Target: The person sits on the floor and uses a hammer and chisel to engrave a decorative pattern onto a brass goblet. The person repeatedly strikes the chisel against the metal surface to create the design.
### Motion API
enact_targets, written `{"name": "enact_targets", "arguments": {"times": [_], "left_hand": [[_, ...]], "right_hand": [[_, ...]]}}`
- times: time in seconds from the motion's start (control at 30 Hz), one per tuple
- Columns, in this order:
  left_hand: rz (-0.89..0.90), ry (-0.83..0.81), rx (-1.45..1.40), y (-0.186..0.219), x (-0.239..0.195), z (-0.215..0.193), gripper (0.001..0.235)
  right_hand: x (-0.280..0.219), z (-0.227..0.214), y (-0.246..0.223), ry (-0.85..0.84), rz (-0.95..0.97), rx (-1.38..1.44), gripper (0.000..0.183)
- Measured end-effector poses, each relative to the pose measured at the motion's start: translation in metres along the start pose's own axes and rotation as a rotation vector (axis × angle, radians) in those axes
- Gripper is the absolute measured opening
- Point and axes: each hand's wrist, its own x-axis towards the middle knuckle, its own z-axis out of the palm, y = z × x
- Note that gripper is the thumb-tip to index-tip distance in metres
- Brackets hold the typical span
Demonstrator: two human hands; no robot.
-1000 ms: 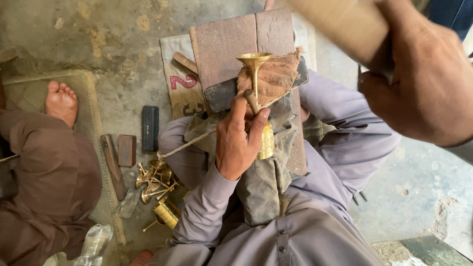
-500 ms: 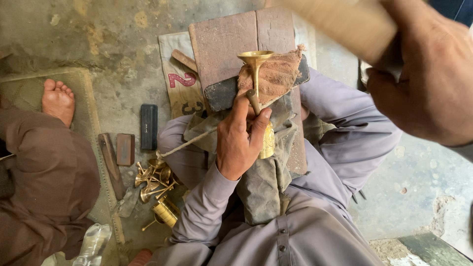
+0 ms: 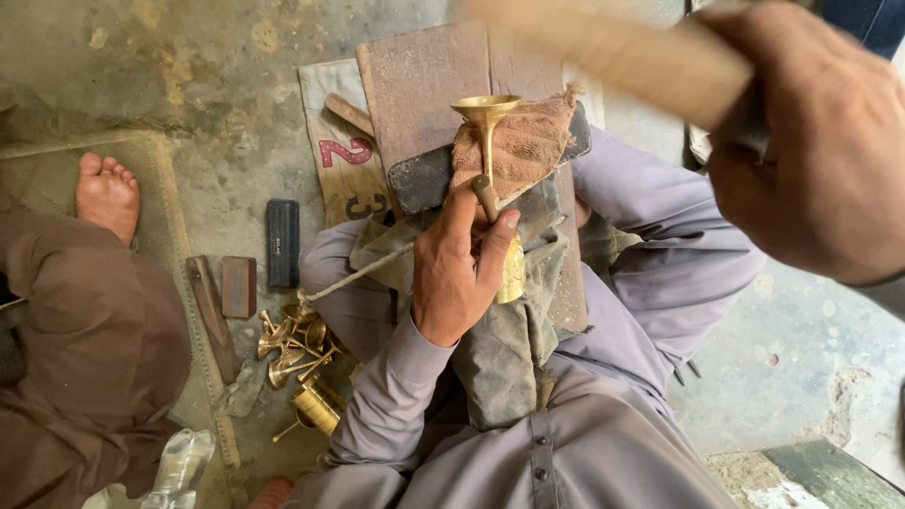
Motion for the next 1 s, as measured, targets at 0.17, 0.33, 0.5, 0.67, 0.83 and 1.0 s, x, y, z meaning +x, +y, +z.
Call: {"name": "enact_targets", "arguments": {"times": [0.17, 0.33, 0.5, 0.67, 0.83, 1.0], "left_hand": [[-0.007, -0.022, -0.043, 0.002, 0.0, -0.001, 0.023], [0.045, -0.007, 0.001, -0.001, -0.001, -0.001, 0.021], [0.059, 0.0, 0.013, -0.002, -0.001, 0.0, 0.021], [0.052, -0.018, -0.005, 0.0, 0.0, -0.002, 0.025], [0.052, -0.022, 0.02, 0.0, 0.001, -0.002, 0.023], [0.08, -0.003, -0.01, -0.004, -0.002, -0.002, 0.025]], "right_hand": [[-0.002, -0.002, -0.004, 0.015, -0.044, -0.227, 0.059], [-0.005, 0.0, -0.001, -0.034, 0.186, 0.059, 0.062], [-0.004, 0.004, 0.003, 0.042, -0.02, -0.099, 0.043], [-0.009, 0.003, -0.002, 0.013, -0.042, -0.381, 0.044], [-0.014, -0.001, -0.011, -0.074, -0.034, -0.523, 0.032], [-0.021, -0.003, -0.015, 0.013, -0.096, -0.569, 0.039]]}}
